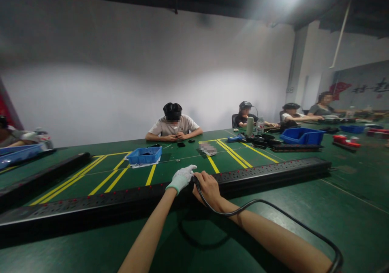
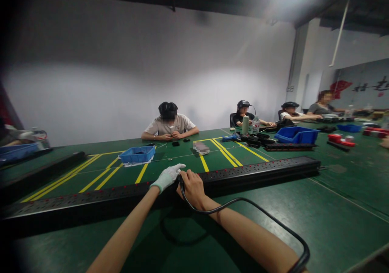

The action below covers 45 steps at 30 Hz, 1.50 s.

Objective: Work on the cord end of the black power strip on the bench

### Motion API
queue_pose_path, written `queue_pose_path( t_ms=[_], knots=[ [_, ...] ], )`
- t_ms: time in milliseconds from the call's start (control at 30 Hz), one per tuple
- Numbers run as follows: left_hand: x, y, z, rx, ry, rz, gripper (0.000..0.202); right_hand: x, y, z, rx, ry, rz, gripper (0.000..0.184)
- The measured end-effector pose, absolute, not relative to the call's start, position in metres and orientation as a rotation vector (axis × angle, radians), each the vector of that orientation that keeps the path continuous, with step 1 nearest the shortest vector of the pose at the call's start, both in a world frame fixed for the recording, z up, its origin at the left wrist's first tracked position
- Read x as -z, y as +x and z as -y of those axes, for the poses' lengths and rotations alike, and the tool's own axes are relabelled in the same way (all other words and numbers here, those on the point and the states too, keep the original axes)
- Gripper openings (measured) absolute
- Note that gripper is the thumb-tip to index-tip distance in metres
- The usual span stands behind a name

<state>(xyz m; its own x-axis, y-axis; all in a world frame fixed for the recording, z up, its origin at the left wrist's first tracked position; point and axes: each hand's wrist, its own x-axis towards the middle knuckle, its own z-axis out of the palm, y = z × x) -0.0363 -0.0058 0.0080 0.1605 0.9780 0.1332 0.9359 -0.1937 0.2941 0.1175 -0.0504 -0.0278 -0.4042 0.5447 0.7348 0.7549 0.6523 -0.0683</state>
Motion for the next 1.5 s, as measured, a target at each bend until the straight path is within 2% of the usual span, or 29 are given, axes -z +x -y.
queue_pose_path(
  t_ms=[100, 267, 767, 1033, 1167, 1367, 1500],
  knots=[
    [-0.007, -0.036, 0.005, -0.455, 2.283, -1.92, 0.044, 0.027, 0.118, 0.051, 0.356, -1.006, 2.106, 0.033],
    [-0.009, -0.036, 0.007, -0.471, 2.293, -1.937, 0.047, 0.026, 0.118, 0.052, 0.352, -0.998, 2.113, 0.032],
    [-0.018, -0.032, 0.013, -0.493, 2.228, -1.985, 0.019, 0.026, 0.118, 0.053, 0.347, -0.997, 2.117, 0.032],
    [-0.014, -0.034, 0.009, -0.495, 2.226, -1.943, 0.024, 0.027, 0.118, 0.052, 0.339, -0.995, 2.12, 0.035],
    [-0.014, -0.035, 0.009, -0.526, 2.238, -1.915, 0.017, 0.027, 0.118, 0.051, 0.339, -0.999, 2.109, 0.034],
    [-0.014, -0.036, 0.01, -0.574, 2.251, -1.913, 0.036, 0.027, 0.118, 0.052, 0.342, -1.004, 2.108, 0.034],
    [-0.014, -0.035, 0.01, -0.579, 2.267, -1.952, 0.032, 0.026, 0.117, 0.053, 0.353, -0.999, 2.102, 0.033]
  ],
)
